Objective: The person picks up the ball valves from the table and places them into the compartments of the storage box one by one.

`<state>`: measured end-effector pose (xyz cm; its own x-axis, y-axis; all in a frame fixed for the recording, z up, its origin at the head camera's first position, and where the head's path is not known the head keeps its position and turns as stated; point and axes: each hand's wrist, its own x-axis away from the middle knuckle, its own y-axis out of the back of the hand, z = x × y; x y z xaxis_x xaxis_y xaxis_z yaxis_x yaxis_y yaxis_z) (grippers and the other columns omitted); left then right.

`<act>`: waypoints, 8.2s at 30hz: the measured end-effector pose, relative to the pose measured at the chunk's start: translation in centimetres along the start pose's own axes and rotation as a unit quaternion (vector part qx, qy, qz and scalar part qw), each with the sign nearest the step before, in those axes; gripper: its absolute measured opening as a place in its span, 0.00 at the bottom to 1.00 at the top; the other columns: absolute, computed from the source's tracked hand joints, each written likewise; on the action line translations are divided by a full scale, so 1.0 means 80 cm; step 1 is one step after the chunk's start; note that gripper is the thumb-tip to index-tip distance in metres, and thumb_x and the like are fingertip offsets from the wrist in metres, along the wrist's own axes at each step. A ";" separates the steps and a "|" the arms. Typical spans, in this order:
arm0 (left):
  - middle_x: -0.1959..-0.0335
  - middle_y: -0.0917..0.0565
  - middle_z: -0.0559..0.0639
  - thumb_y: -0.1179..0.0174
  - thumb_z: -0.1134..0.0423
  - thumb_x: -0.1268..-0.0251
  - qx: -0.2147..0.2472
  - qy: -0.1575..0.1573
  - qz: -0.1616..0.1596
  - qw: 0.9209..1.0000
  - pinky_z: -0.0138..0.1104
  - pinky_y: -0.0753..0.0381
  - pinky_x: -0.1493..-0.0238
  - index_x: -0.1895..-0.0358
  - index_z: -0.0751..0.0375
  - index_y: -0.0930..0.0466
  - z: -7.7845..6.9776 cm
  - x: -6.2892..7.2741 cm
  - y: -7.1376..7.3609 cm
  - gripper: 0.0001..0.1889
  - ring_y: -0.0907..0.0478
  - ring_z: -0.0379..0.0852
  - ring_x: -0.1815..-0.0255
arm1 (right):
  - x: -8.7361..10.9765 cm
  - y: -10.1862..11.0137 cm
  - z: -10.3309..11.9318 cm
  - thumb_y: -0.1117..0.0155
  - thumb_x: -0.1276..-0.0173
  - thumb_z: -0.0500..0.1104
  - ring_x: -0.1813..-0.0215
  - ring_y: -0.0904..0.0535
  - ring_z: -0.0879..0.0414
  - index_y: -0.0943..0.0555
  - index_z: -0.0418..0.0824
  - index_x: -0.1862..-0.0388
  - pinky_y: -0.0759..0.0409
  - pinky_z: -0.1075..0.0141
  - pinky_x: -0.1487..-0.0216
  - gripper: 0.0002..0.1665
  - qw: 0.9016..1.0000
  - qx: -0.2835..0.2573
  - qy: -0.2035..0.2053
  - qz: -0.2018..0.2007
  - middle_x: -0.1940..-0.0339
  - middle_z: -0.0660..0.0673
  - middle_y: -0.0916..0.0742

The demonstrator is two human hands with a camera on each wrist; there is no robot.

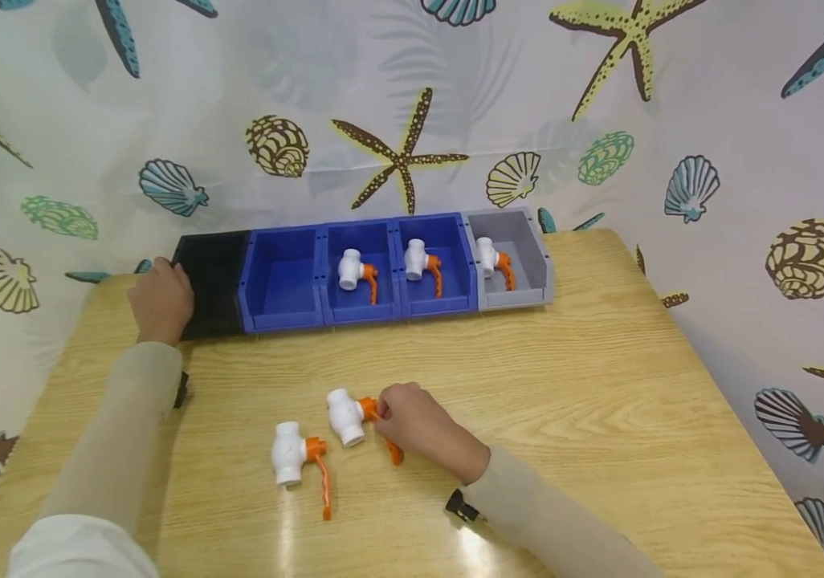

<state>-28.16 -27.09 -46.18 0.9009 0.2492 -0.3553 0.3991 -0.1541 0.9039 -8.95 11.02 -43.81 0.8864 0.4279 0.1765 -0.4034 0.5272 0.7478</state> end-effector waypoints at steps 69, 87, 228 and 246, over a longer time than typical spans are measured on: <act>0.65 0.25 0.72 0.69 0.57 0.24 -0.004 0.004 0.015 1.000 0.58 0.31 0.60 0.54 0.76 0.34 -0.001 0.000 0.005 0.22 0.28 0.68 0.61 | -0.084 0.031 0.030 0.33 0.42 0.38 0.70 0.23 0.60 0.20 0.39 0.71 0.24 0.70 0.67 0.04 0.992 -0.070 0.016 -0.101 0.74 0.50 0.17; 0.64 0.25 0.72 0.69 0.57 0.24 -0.001 0.004 0.018 1.000 0.58 0.32 0.60 0.55 0.76 0.34 0.000 -0.002 0.005 0.22 0.28 0.69 0.61 | -0.128 0.032 0.053 0.35 0.40 0.38 0.69 0.22 0.59 0.19 0.38 0.68 0.23 0.70 0.67 0.04 0.988 -0.100 0.024 -0.115 0.72 0.49 0.16; 0.65 0.26 0.73 0.72 0.56 0.24 -0.007 0.011 0.027 1.000 0.60 0.32 0.60 0.54 0.76 0.34 0.000 0.000 -0.004 0.24 0.28 0.69 0.62 | -0.093 0.122 -0.059 0.44 0.36 0.36 0.63 0.23 0.57 0.19 0.37 0.54 0.26 0.60 0.58 0.13 0.938 0.128 0.219 -0.237 0.64 0.46 0.16; 0.63 0.26 0.73 0.72 0.56 0.24 0.001 0.008 0.021 1.000 0.59 0.33 0.58 0.53 0.76 0.35 -0.006 -0.003 0.004 0.23 0.29 0.69 0.60 | -0.012 0.239 -0.205 0.49 0.30 0.46 0.57 0.24 0.47 0.23 0.33 0.52 0.27 0.64 0.61 0.18 0.951 -0.045 -0.073 -0.297 0.58 0.37 0.19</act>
<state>-28.33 -26.76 -45.68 0.9142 0.2579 -0.3125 0.3607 -0.1668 0.9176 -21.21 32.72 -40.17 0.9834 -0.0673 -0.1683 0.1660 0.7077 0.6868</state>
